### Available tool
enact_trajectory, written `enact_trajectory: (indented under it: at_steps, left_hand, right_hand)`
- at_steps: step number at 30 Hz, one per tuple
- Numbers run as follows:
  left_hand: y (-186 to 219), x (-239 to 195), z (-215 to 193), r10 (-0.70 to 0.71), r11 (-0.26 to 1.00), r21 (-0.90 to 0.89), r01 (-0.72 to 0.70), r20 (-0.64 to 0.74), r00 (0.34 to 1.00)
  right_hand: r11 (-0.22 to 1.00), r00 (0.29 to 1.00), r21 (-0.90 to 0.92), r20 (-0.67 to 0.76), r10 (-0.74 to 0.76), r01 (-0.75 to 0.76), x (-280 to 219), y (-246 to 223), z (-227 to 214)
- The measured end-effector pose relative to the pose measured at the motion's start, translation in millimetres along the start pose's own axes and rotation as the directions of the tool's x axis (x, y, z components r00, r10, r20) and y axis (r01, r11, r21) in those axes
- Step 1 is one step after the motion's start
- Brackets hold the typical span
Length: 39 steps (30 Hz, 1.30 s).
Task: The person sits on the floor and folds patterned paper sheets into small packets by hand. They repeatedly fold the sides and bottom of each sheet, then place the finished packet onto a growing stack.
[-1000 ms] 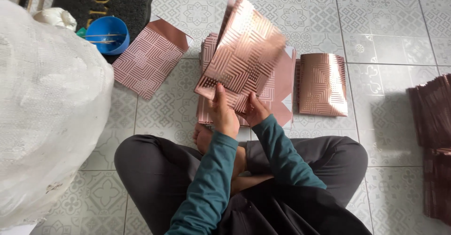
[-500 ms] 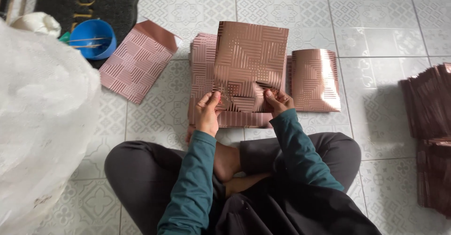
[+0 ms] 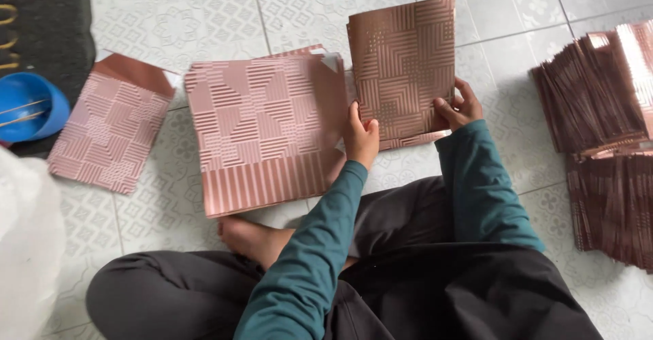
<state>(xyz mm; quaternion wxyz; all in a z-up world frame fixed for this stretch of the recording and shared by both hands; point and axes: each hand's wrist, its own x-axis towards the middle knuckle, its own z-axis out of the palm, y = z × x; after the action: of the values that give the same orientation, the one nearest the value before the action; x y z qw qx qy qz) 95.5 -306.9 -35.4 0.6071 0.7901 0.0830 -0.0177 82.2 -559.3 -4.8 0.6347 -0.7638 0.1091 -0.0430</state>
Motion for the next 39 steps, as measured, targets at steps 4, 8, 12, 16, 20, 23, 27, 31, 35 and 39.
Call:
enact_trajectory:
  at_steps: [4, 8, 12, 16, 20, 23, 27, 31, 35, 39]
  left_hand:
    - [-42, -9, 56, -0.01, 0.993, 0.118, 0.013, -0.033, 0.999]
    - [-54, -25, 68, 0.169, 0.961, 0.24, -0.137, -0.116, 0.979]
    - [-63, -26, 68, 0.204, 0.909, 0.394, -0.136, -0.136, 0.969]
    - [-30, -33, 60, 0.165, 0.929, 0.347, -0.124, -0.091, 0.982]
    - [-28, -31, 60, 0.196, 0.905, 0.393, -0.163, -0.046, 0.98]
    - [-39, -30, 64, 0.213, 0.866, 0.472, -0.164, -0.052, 0.976]
    - [-19, -34, 59, 0.234, 0.864, 0.472, -0.175, -0.067, 0.97]
    - [-27, -34, 65, 0.212, 0.885, 0.44, -0.152, -0.09, 0.973]
    - [-23, -36, 68, 0.148, 0.941, 0.321, -0.109, -0.099, 0.984]
    - [-28, -39, 71, 0.059, 0.97, 0.238, -0.043, -0.062, 0.996]
  right_hand:
    - [0.994, 0.997, -0.078, -0.015, 0.081, -0.082, 28, 94, -39]
    - [0.973, 0.986, -0.175, -0.095, 0.137, -0.152, 31, 135, -34]
    - [0.784, 0.971, -0.58, -0.204, 0.121, -0.22, 30, 132, -14]
    - [0.71, 0.972, -0.695, -0.227, -0.063, -0.117, 28, 142, -9]
    - [0.598, 0.993, -0.792, -0.098, 0.072, -0.122, 27, 128, 0]
    - [0.494, 0.988, -0.858, -0.087, 0.129, -0.14, 27, 126, 4]
    - [0.43, 0.966, -0.881, -0.099, 0.24, -0.197, 26, 97, 14]
    - [0.462, 0.955, -0.851, -0.142, 0.259, -0.251, 20, 96, 14]
    - [0.516, 0.951, -0.804, -0.196, 0.237, -0.295, 16, 90, 11]
    - [0.547, 0.957, -0.786, -0.257, 0.136, -0.288, 11, 97, 4]
